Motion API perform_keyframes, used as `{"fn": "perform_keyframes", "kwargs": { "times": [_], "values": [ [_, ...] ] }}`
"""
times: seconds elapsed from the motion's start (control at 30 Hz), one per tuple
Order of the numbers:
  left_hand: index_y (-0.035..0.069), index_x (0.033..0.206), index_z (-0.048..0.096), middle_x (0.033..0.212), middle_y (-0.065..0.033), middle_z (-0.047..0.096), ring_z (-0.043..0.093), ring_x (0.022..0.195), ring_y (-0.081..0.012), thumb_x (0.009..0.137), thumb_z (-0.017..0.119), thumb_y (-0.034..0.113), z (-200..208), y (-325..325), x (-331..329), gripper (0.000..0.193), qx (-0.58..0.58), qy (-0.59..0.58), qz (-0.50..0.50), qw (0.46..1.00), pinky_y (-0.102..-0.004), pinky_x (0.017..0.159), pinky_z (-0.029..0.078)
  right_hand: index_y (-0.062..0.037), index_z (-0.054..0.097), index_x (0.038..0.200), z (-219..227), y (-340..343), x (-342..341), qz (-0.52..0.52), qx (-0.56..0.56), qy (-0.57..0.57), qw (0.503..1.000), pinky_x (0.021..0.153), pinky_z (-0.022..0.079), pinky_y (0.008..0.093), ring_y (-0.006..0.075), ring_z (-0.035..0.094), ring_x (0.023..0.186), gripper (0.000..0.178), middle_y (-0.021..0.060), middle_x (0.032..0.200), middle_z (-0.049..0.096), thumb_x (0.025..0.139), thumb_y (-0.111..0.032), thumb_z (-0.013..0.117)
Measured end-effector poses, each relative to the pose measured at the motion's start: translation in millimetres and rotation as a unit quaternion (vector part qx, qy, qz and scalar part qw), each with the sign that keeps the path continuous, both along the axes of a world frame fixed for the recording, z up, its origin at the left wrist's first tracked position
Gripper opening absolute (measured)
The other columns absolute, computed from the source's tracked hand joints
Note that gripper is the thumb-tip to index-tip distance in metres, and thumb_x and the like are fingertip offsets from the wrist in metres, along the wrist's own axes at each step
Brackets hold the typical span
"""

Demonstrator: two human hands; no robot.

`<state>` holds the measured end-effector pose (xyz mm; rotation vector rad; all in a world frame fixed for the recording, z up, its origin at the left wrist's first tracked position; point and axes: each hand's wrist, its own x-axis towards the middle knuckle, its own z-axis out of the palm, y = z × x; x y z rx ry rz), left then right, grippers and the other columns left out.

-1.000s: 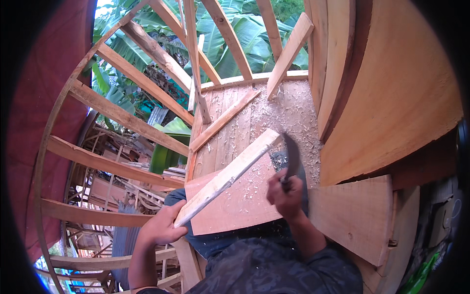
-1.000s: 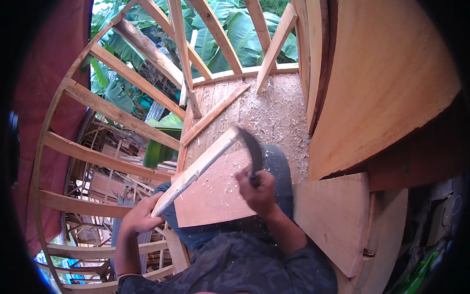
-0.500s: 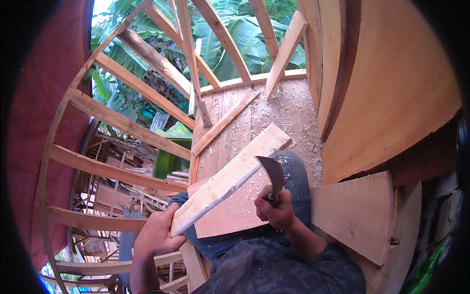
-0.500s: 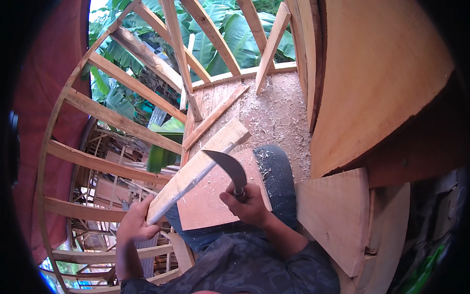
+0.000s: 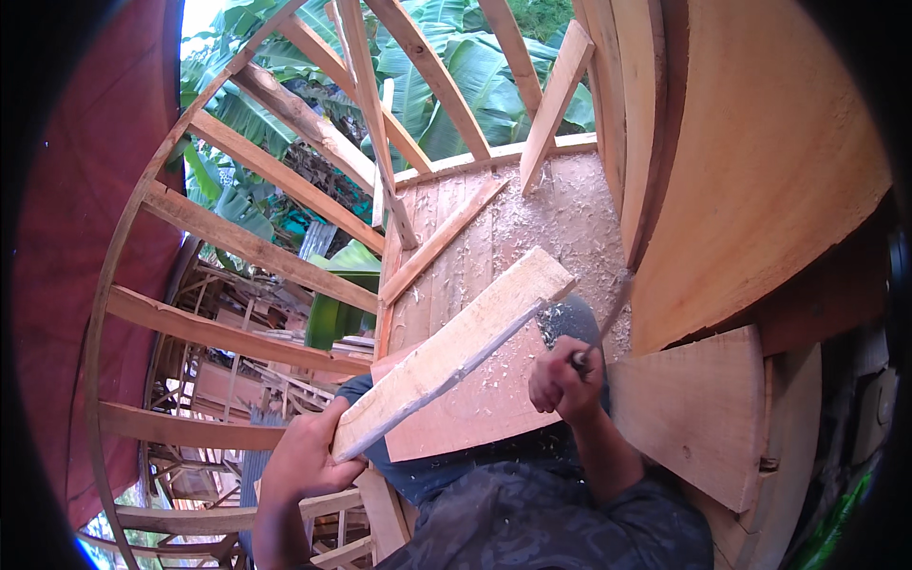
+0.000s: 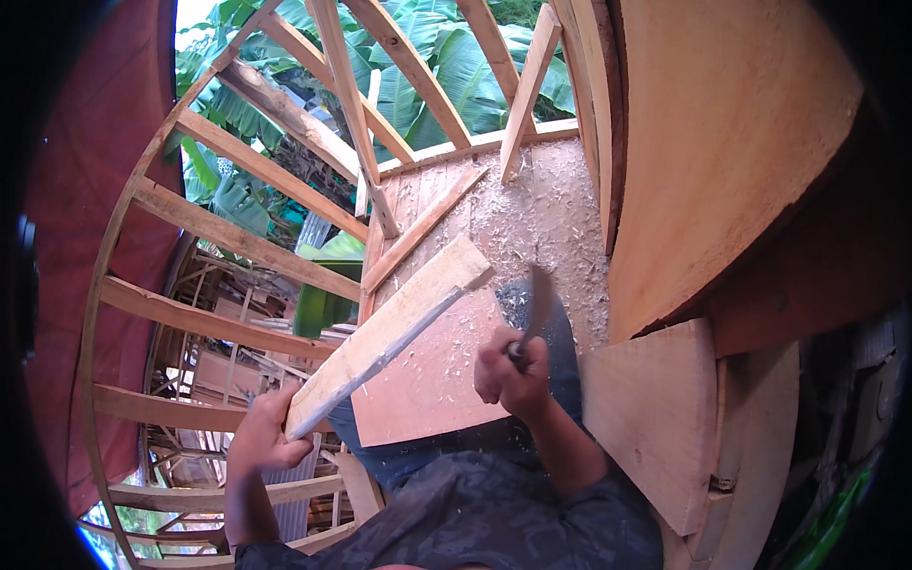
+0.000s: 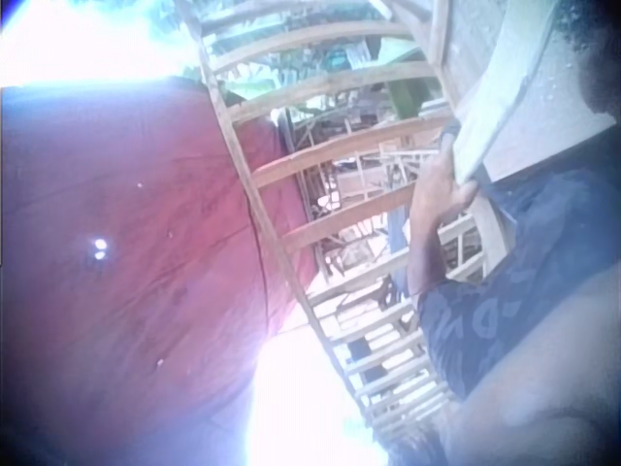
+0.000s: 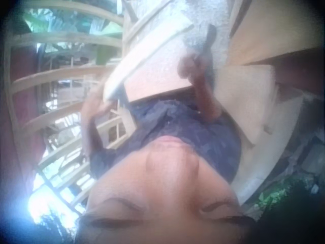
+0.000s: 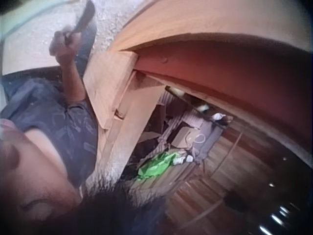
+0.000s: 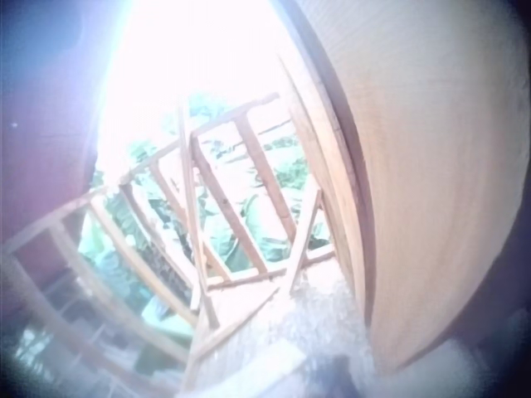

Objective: The person sits cross-legged on a wooden platform and uses a curved knife to shave and shape a long, thin piece of wood. They hold the wood with their left hand and repeatedly scrape the surface with the knife in their right hand, producing wood shavings.

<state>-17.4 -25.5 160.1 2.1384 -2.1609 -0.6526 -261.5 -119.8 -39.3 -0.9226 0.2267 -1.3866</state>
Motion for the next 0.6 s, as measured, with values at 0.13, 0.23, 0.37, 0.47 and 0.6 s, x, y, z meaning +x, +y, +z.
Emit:
{"fn": "perform_keyframes", "kwargs": {
  "times": [0.13,0.23,0.37,0.47,0.6],
  "values": [
    [0.002,0.084,0.051,0.066,-0.0204,0.056,0.059,0.066,-0.0404,0.058,0.066,0.021,2,1,-13,0.036,-0.055,-0.048,0.005,0.997,-0.0425,0.059,0.048,-0.0015,0.057,0.074,6,-6,9,0.074,-0.182,0.242,0.95,0.039,0.034,0.0269,0.008,0.041,0.042,0.014,0.0008,0.05,0.047,0.083,-0.007,0.067],
    [0.002,0.084,0.053,0.066,-0.0193,0.057,0.06,0.065,-0.039,0.056,0.066,0.021,-7,0,-6,0.037,-0.109,-0.073,0.004,0.991,-0.0411,0.058,0.049,-0.0002,0.051,0.073,3,-7,0,0.101,0.093,0.097,0.986,0.031,0.032,0.0242,0.01,0.045,0.036,0.018,0.0034,0.048,0.048,0.089,-0.006,0.056],
    [0.003,0.082,0.053,0.065,-0.0181,0.057,0.06,0.063,-0.0376,0.054,0.066,0.02,-6,1,-4,0.035,-0.126,-0.081,0.0,0.989,-0.0404,0.057,0.049,-0.0038,0.053,0.075,14,10,8,0.172,-0.014,0.16,0.972,0.035,0.031,0.0216,0.0039,0.043,0.039,0.017,-0.0017,0.05,0.048,0.088,-0.009,0.062],
    [0.004,0.082,0.053,0.065,-0.0176,0.057,0.06,0.062,-0.037,0.054,0.066,0.019,-11,4,2,0.034,-0.136,-0.08,0.002,0.987,-0.0401,0.057,0.049,-0.0041,0.056,0.076,11,-2,5,0.152,0.149,0.085,0.973,0.041,0.032,0.0213,0.0018,0.043,0.046,0.015,-0.0038,0.052,0.047,0.086,-0.01,0.066],
    [0.003,0.081,0.053,0.065,-0.0177,0.056,0.059,0.062,-0.0379,0.053,0.064,0.017,-11,2,6,0.033,-0.132,-0.068,0.005,0.989,-0.0399,0.056,0.047,-0.0026,0.059,0.074,5,0,4,0.093,-0.084,0.206,0.971,0.04,0.033,0.0217,0.0021,0.044,0.045,0.017,-0.0036,0.051,0.048,0.084,-0.013,0.069]
  ]
}}
